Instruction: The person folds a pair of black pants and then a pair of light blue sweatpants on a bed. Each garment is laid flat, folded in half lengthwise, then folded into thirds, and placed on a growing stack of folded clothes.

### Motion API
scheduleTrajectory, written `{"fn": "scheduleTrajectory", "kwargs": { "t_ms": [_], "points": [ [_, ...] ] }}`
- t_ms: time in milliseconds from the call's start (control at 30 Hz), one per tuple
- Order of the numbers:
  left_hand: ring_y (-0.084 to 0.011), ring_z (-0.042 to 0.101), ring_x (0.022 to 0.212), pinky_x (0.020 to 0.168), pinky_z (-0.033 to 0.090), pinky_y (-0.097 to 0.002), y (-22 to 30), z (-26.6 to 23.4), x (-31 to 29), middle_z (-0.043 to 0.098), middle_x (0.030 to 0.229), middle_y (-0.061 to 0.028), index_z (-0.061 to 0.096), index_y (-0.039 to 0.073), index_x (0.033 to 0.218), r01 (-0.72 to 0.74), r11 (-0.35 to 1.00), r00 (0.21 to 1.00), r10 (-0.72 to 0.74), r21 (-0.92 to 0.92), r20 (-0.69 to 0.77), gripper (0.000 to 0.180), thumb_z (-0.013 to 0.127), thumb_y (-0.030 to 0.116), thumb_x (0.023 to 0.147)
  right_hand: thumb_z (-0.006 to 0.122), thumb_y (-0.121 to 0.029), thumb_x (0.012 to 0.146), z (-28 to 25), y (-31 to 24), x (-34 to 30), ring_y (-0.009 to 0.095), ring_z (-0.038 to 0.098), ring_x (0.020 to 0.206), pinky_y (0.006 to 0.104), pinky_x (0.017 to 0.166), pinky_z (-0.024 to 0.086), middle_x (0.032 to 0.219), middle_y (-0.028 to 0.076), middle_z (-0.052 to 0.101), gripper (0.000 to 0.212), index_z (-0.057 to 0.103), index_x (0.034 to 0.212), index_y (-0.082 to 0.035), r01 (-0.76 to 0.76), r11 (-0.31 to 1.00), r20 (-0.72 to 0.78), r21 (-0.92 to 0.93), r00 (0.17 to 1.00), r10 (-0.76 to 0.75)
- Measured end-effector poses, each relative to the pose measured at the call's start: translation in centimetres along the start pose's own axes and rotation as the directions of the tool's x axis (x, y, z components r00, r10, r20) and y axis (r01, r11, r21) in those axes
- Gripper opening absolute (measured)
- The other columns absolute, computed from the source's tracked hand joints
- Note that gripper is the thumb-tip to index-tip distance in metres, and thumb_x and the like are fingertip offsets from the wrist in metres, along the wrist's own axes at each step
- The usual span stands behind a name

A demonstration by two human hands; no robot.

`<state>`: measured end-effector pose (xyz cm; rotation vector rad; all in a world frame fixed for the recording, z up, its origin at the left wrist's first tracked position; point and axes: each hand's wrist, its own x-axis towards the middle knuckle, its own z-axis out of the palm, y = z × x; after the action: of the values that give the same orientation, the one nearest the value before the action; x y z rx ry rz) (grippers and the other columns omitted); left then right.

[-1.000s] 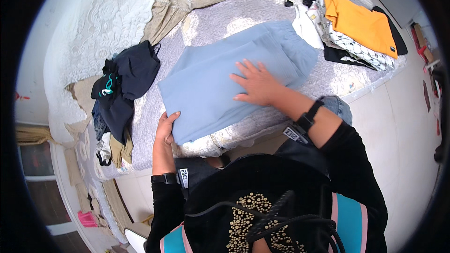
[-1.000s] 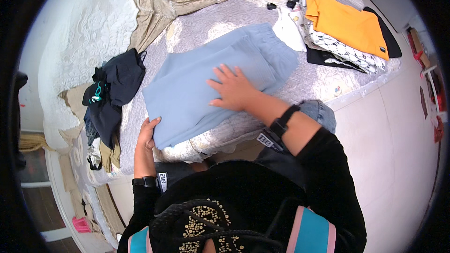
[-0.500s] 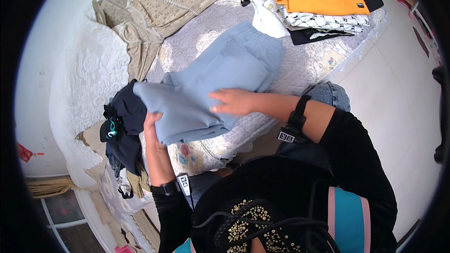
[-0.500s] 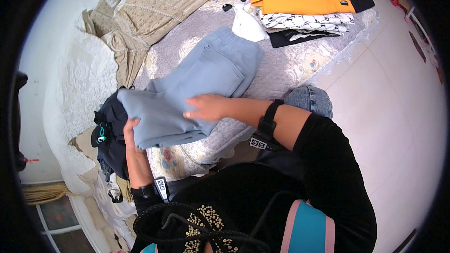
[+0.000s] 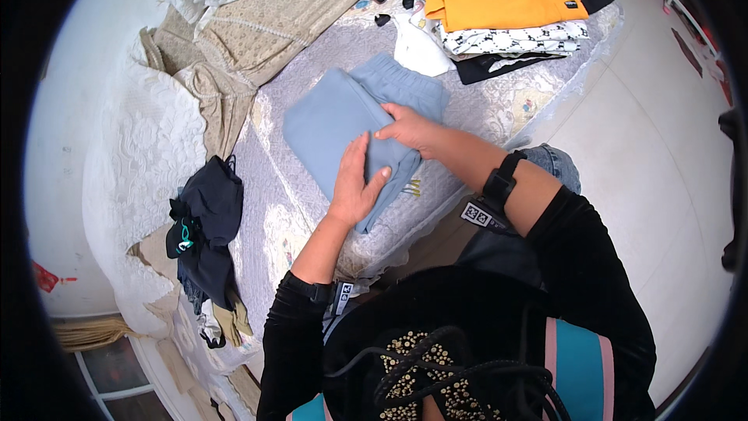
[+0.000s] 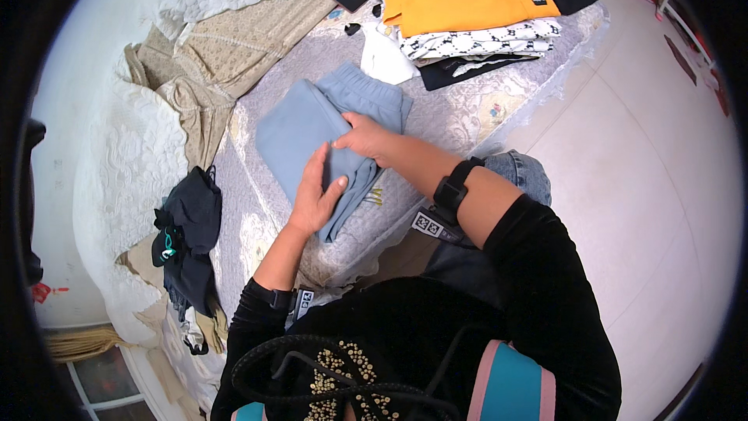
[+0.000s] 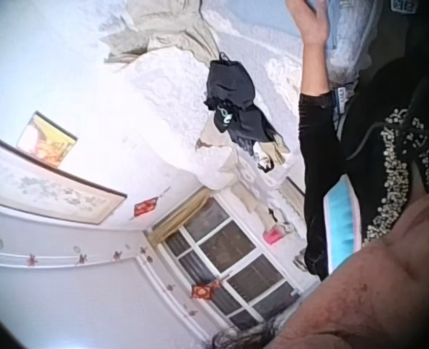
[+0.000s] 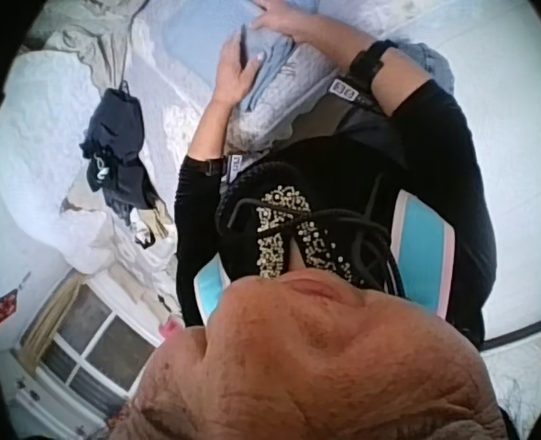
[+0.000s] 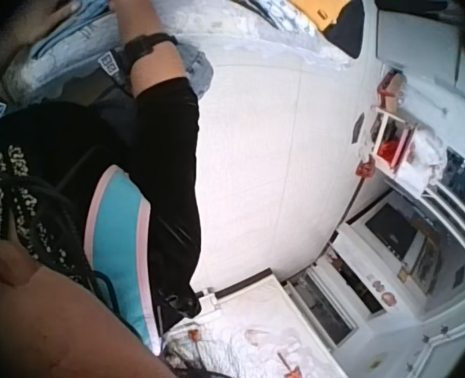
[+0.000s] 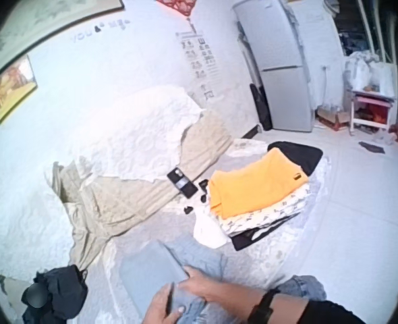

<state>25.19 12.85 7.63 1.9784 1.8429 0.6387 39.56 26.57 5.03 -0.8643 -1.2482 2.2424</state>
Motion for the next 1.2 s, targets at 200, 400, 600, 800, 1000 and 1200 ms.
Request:
{"fn": "scheduleTrajectory", "kwargs": {
  "t_ms": [200, 400, 600, 800, 1000, 1200],
  "points": [
    [-0.0475, 0.016, 0.147, 0.113, 0.019, -0.0617, 0.5, 0.0, -4.7, 0.019, 0.16, -0.0261, 0.022, 0.004, 0.155, 0.019, 0.92, 0.98, -0.094, 0.392, 0.173, 0.094, 0.071, 0.043, 0.084, 0.066, -0.001, 0.083, 0.7, -0.3, 0.2, 0.024, 0.06, 0.113, 0.0348, 0.094, 0.05, 0.129, 0.018, 0.058, 0.068, 0.039, 0.146, 0.0, 0.024, 0.977, -0.004, -0.212, 1.0, -0.026],
    [-0.0434, 0.018, 0.148, 0.112, 0.019, -0.0634, 0.6, 1.3, -6.2, 0.021, 0.16, -0.021, 0.028, 0.006, 0.152, 0.09, 0.933, 0.992, -0.113, 0.348, 0.047, 0.09, 0.076, 0.031, 0.08, 0.06, 0.006, 0.081, 1.0, -0.8, 0.3, 0.024, 0.059, 0.116, 0.0344, 0.096, 0.049, 0.132, 0.018, 0.057, 0.071, 0.037, 0.149, -0.001, 0.102, 0.924, 0.046, -0.367, 0.995, -0.091],
    [-0.0434, 0.023, 0.146, 0.112, 0.022, -0.0619, -1.0, 1.5, -7.7, 0.029, 0.157, -0.0223, 0.039, 0.006, 0.147, 0.126, 0.948, 0.992, -0.12, 0.294, -0.039, 0.079, 0.076, 0.028, 0.08, 0.05, 0.009, 0.078, 0.9, -0.3, 0.9, 0.028, 0.055, 0.123, 0.0351, 0.103, 0.045, 0.138, 0.021, 0.054, 0.074, 0.035, 0.15, -0.001, 0.133, 0.943, 0.068, -0.305, 0.991, -0.118],
    [-0.0456, 0.026, 0.144, 0.113, 0.026, -0.0521, -1.1, 3.0, -8.4, 0.031, 0.157, -0.0192, 0.046, 0.009, 0.144, 0.085, 0.977, 0.975, -0.04, 0.198, -0.221, 0.073, 0.077, 0.019, 0.079, 0.047, 0.008, 0.079, 0.6, 0.3, 1.1, 0.032, 0.051, 0.131, 0.0341, 0.108, 0.041, 0.142, 0.025, 0.05, 0.072, 0.034, 0.15, -0.001, 0.271, 0.796, 0.029, -0.541, 0.952, -0.304],
    [-0.0412, 0.032, 0.143, 0.112, 0.025, -0.057, -0.2, 2.3, -8.0, 0.044, 0.152, -0.0114, 0.056, 0.019, 0.139, 0.093, 0.99, 0.977, -0.07, 0.104, -0.203, 0.058, 0.07, 0.008, 0.083, 0.057, 0.0, 0.077, 0.3, -0.7, 1.3, 0.038, 0.053, 0.126, 0.0387, 0.106, 0.042, 0.136, 0.029, 0.053, 0.073, 0.038, 0.148, -0.001, 0.231, 0.591, 0.031, -0.773, 0.944, -0.328],
    [-0.0364, 0.032, 0.144, 0.109, 0.018, -0.0679, 1.1, 2.9, -7.8, 0.047, 0.15, -0.0065, 0.056, 0.023, 0.139, 0.117, 0.978, 0.986, -0.092, 0.175, -0.14, 0.053, 0.065, 0.008, 0.089, 0.053, 0.0, 0.079, -0.9, -1.5, 0.9, 0.042, 0.06, 0.113, 0.0438, 0.097, 0.049, 0.121, 0.028, 0.062, 0.064, 0.045, 0.143, -0.003, 0.237, 0.47, -0.006, -0.851, 0.888, -0.46]
  ]
}}
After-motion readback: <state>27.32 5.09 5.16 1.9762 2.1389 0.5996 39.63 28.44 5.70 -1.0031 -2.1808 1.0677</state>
